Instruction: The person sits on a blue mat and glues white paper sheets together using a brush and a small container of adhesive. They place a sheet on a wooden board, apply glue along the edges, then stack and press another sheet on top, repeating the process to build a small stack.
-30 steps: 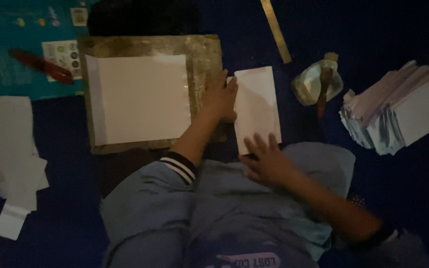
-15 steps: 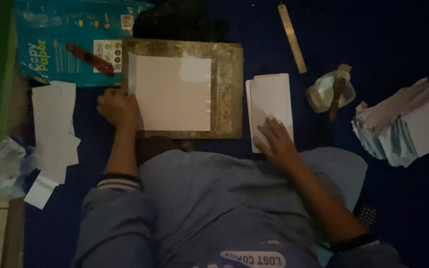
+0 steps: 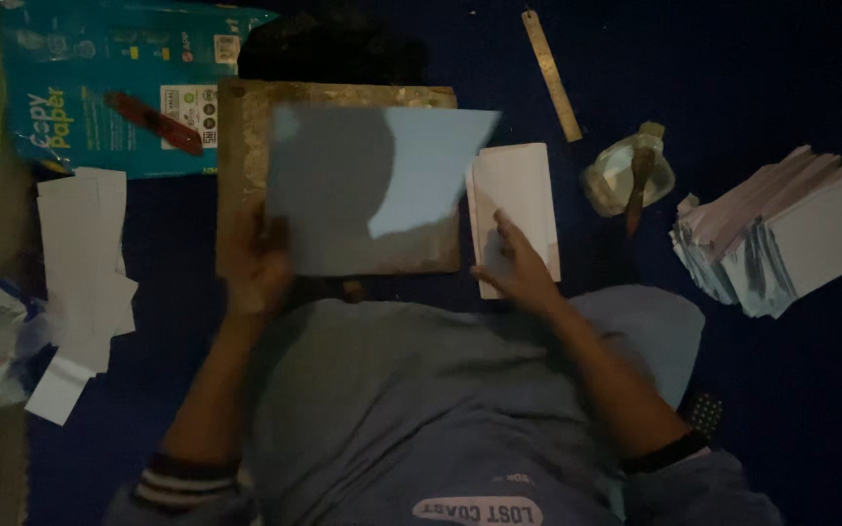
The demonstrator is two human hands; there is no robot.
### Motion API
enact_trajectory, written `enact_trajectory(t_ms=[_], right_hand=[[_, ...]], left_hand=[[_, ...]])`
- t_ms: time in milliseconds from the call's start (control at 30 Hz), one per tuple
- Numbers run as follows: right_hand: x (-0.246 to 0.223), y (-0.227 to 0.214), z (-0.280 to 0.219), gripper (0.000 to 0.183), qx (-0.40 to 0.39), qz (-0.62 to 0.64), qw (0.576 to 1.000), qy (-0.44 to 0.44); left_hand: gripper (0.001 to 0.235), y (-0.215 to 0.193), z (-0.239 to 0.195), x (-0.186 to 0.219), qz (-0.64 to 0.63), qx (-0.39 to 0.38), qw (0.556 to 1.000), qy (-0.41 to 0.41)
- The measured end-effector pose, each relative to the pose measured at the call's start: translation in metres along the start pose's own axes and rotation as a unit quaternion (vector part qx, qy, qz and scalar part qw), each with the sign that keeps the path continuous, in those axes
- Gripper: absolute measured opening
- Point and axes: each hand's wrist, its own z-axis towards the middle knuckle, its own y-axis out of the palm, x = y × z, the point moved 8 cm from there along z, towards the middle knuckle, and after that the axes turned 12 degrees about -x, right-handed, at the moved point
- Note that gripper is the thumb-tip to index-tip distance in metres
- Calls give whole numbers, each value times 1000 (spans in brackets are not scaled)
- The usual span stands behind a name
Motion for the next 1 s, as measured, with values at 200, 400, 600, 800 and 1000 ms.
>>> enact_trajectory(t_ms=[200, 400, 600, 800, 1000], right_hand=[[5, -73, -22, 70, 19, 145, 946, 288], [-36, -149, -33, 84, -31, -63, 915, 397], [-27, -121, 27, 43, -94, -180, 970, 133], [37, -69, 68, 46, -62, -323, 943, 55], [73, -21, 76, 64, -136, -437, 882, 111]], left_hand=[[71, 155, 53, 17, -223, -156, 962, -35], [67, 314, 77, 50, -210, -425, 877, -77], [77, 320, 104, 89, 250, -339, 897, 135], [123, 305, 114, 88, 296, -389, 859, 150], [140, 302, 111, 82, 296, -379, 863, 157]])
